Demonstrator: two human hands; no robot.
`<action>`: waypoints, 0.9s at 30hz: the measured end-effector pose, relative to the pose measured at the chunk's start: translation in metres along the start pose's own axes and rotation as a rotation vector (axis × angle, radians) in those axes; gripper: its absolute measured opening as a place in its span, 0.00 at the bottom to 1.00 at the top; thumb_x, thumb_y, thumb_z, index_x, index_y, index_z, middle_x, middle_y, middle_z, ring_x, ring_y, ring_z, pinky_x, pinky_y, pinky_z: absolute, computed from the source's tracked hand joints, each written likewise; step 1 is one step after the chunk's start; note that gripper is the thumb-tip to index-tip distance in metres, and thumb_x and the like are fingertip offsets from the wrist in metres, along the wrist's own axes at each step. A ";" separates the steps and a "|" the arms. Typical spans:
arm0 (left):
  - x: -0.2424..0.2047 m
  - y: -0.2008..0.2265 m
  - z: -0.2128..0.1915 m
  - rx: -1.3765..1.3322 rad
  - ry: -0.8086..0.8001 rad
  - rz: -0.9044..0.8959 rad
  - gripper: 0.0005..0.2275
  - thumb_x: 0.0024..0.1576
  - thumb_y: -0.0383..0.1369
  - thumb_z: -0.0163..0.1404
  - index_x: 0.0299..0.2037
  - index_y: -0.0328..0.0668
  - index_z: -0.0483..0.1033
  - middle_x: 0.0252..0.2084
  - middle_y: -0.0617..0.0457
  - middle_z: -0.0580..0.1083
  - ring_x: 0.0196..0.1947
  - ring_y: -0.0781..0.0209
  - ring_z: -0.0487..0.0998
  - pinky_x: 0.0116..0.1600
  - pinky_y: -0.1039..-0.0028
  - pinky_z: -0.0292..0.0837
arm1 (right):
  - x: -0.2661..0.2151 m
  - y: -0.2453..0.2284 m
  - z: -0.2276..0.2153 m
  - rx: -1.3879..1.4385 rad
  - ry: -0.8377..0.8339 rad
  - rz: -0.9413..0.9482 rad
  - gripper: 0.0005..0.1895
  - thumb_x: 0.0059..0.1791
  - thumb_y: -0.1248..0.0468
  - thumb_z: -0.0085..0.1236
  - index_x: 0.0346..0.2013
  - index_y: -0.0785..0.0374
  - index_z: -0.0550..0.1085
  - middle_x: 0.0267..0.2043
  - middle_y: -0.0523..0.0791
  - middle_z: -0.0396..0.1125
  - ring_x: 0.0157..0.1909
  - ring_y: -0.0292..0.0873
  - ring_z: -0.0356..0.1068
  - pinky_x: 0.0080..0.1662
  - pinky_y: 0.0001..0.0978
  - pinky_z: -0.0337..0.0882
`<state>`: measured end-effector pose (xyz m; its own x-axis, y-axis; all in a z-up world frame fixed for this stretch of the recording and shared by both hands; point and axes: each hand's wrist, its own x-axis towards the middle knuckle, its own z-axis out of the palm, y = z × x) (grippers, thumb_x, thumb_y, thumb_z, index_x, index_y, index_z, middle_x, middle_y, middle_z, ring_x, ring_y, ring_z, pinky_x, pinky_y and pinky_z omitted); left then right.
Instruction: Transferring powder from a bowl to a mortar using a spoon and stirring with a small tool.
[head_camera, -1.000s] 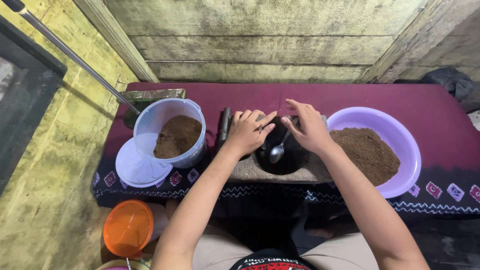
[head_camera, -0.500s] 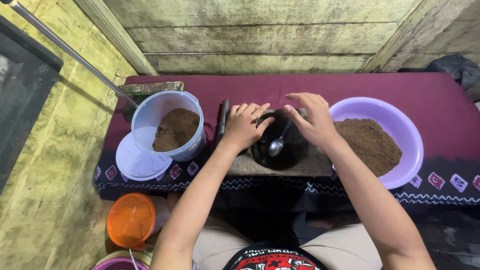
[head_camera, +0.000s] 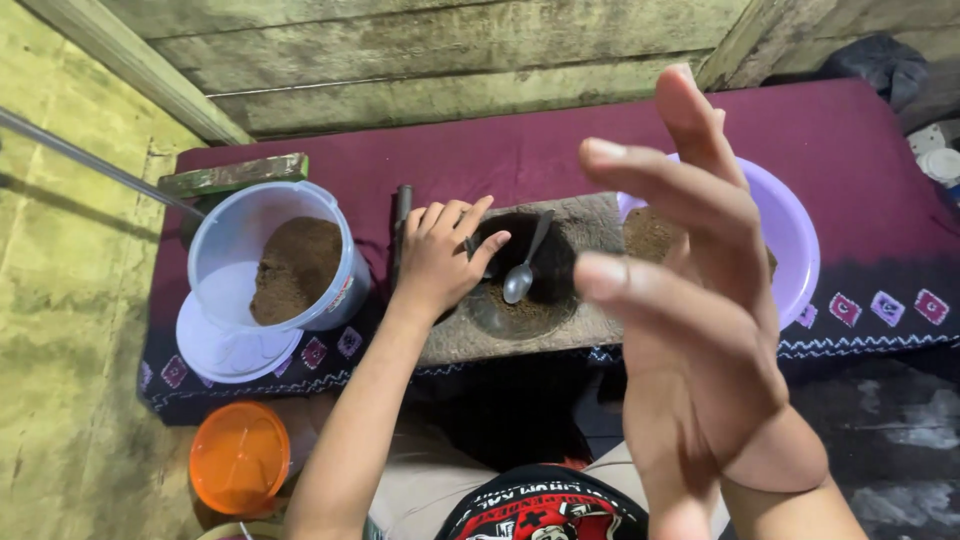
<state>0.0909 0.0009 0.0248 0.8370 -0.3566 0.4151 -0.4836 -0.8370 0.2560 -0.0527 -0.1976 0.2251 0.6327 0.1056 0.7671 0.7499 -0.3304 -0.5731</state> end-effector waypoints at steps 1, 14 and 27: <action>0.001 0.001 0.000 -0.005 -0.001 0.003 0.23 0.63 0.53 0.45 0.60 0.50 0.77 0.49 0.55 0.77 0.46 0.52 0.74 0.56 0.57 0.62 | 0.000 -0.001 0.001 -0.006 0.001 0.002 0.28 0.67 0.32 0.23 0.61 0.46 0.62 0.74 0.52 0.58 0.91 0.62 0.45 0.97 0.78 0.39; 0.003 0.003 -0.008 -0.013 0.047 0.027 0.23 0.63 0.54 0.45 0.57 0.49 0.79 0.47 0.55 0.77 0.42 0.53 0.74 0.52 0.60 0.63 | 0.002 0.002 0.015 0.115 0.068 0.062 0.05 0.70 0.52 0.38 0.61 0.39 0.62 0.74 0.46 0.58 0.92 0.59 0.47 1.00 0.68 0.53; -0.001 -0.004 -0.002 -0.003 0.033 0.037 0.23 0.63 0.53 0.43 0.59 0.49 0.78 0.47 0.55 0.77 0.43 0.52 0.73 0.52 0.59 0.62 | -0.003 0.001 -0.002 0.167 -0.074 0.108 0.09 0.69 0.56 0.35 0.62 0.47 0.63 0.73 0.51 0.59 0.90 0.65 0.50 0.99 0.78 0.47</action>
<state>0.0914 0.0051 0.0250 0.8093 -0.3736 0.4532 -0.5153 -0.8220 0.2426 -0.0542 -0.2001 0.2233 0.7191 0.1488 0.6788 0.6946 -0.1845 -0.6954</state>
